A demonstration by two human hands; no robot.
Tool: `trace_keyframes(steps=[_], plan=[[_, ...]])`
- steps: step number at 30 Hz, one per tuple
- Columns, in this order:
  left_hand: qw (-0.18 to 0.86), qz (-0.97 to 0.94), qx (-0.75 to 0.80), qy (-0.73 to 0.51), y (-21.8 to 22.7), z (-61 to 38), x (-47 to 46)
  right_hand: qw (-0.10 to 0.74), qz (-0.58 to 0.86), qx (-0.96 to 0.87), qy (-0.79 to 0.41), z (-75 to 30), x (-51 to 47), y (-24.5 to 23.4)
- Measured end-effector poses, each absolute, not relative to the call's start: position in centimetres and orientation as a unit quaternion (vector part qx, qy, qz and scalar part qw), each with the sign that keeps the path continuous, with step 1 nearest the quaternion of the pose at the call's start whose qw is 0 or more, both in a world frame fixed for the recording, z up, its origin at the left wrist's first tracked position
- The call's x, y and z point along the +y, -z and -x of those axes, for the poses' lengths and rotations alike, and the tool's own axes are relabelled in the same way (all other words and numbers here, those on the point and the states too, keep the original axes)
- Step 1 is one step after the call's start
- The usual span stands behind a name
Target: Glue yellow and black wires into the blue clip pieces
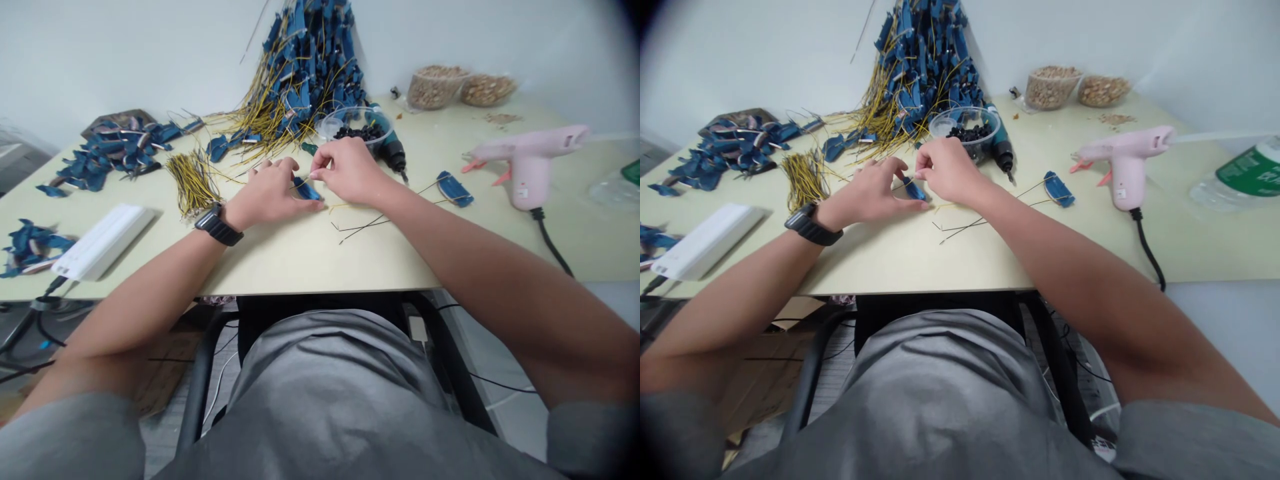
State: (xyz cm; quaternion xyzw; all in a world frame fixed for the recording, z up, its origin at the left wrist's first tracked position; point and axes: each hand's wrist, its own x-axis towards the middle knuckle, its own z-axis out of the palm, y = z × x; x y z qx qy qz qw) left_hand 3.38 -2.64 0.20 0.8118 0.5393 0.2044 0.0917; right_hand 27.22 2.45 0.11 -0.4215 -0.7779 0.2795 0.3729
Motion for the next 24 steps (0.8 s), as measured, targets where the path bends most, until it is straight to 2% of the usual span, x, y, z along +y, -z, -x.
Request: trace_keyframes(steps=[5,15,24], plan=[[0.09,-0.806,0.547,-0.208,-0.2,-3.8,-2.7,0.362,0.435,-0.787,-0.244,-27.3,2.4,-0.1],[0.177,-0.83,0.477,-0.228,-0.9,-2.8,-1.7,0.372,0.433,-0.77,-0.285,-27.7,2.6,0.0],[0.186,-0.829,0.47,-0.239,-0.5,-2.6,-1.4,0.369,0.438,-0.776,-0.265,-27.7,3.5,1.2]])
